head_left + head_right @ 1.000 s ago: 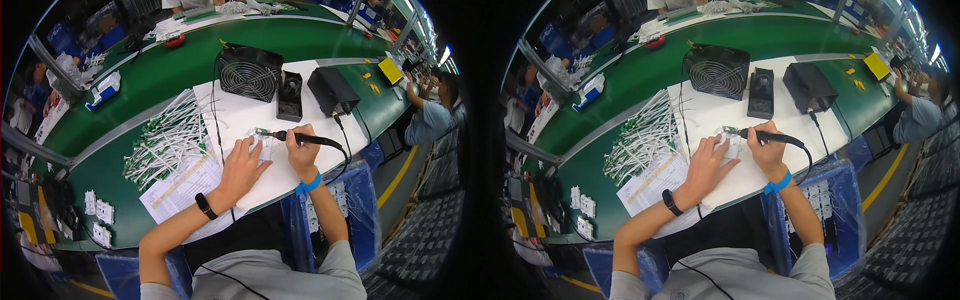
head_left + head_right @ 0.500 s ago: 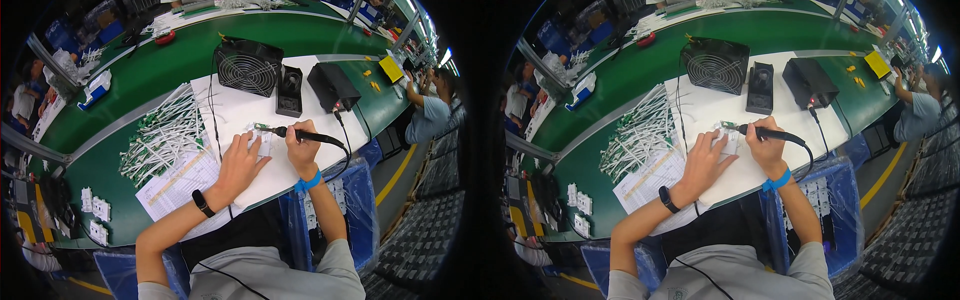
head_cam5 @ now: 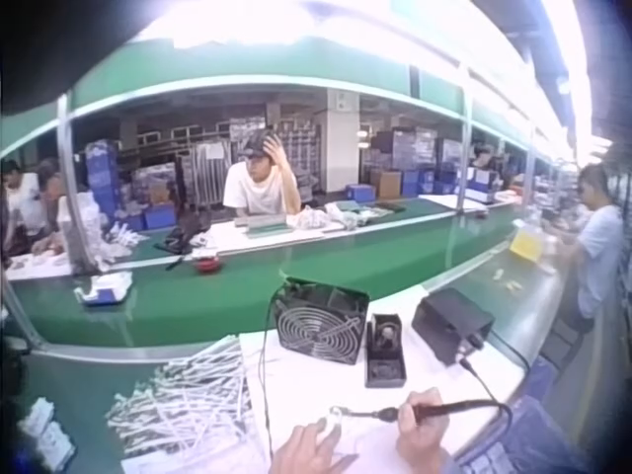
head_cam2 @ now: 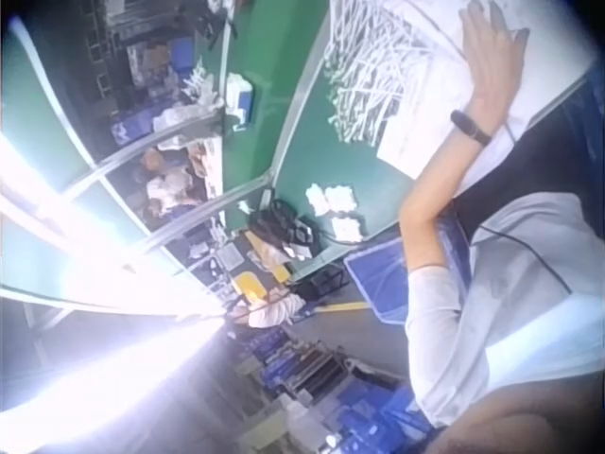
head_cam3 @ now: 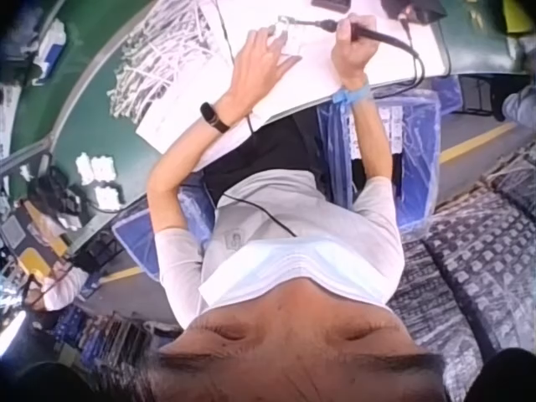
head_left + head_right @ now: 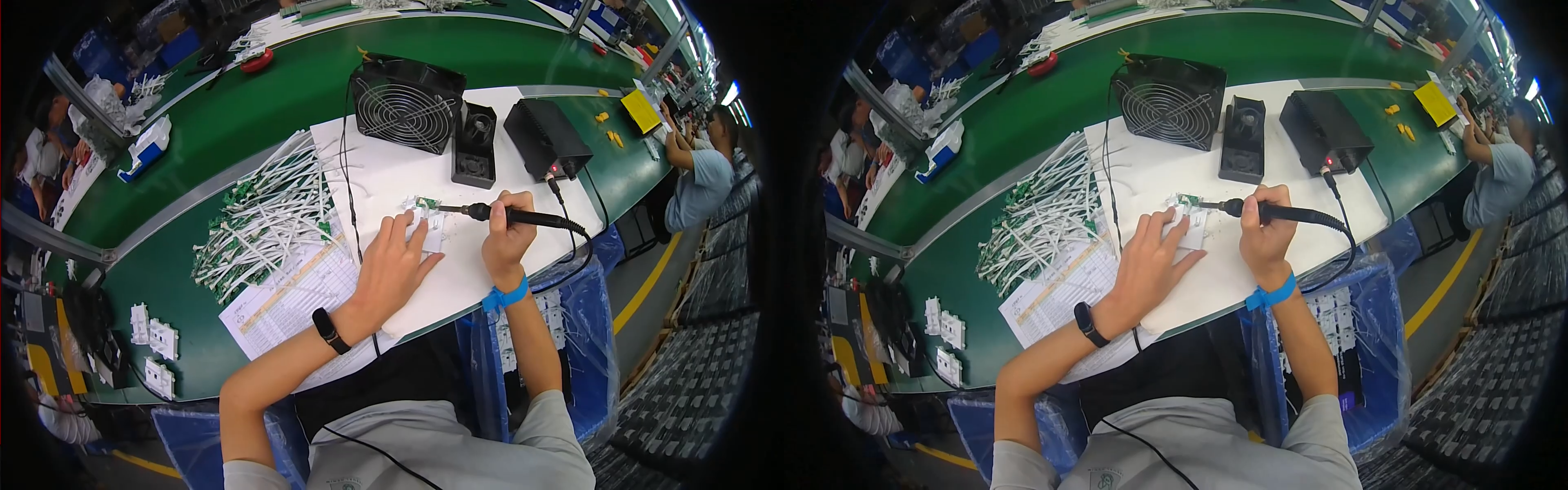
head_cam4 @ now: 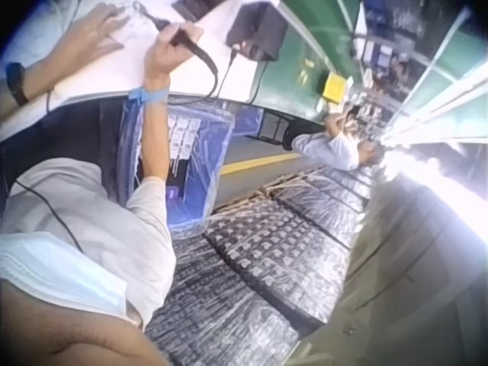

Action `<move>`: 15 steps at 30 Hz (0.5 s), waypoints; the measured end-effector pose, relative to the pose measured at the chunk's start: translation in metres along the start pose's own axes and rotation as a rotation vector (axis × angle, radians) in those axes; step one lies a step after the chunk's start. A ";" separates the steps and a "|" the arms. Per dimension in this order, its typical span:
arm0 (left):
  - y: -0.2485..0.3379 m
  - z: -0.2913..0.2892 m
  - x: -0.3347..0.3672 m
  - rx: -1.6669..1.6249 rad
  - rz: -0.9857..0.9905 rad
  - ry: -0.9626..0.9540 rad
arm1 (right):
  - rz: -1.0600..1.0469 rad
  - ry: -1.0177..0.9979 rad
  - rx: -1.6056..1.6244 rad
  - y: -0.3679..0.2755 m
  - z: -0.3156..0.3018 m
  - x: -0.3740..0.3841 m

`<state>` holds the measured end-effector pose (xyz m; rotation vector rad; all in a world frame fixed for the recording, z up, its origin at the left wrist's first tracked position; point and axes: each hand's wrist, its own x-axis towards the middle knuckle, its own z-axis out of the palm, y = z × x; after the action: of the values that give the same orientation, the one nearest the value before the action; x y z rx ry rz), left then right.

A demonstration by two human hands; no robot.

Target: The person assembles electrical components by inserting wired circuit boards into plastic housings by hand, soldering the joints with a soldering iron, and placing the completed parts onto the conveyor belt.

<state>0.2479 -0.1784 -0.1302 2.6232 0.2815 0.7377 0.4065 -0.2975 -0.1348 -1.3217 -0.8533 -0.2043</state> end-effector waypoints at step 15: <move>-0.002 0.001 0.000 0.035 0.010 0.010 | -0.021 -0.007 -0.050 0.003 -0.001 0.001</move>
<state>0.2488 -0.1770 -0.1320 2.6564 0.2874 0.7558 0.4098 -0.2971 -0.1364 -1.3613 -0.8731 -0.2394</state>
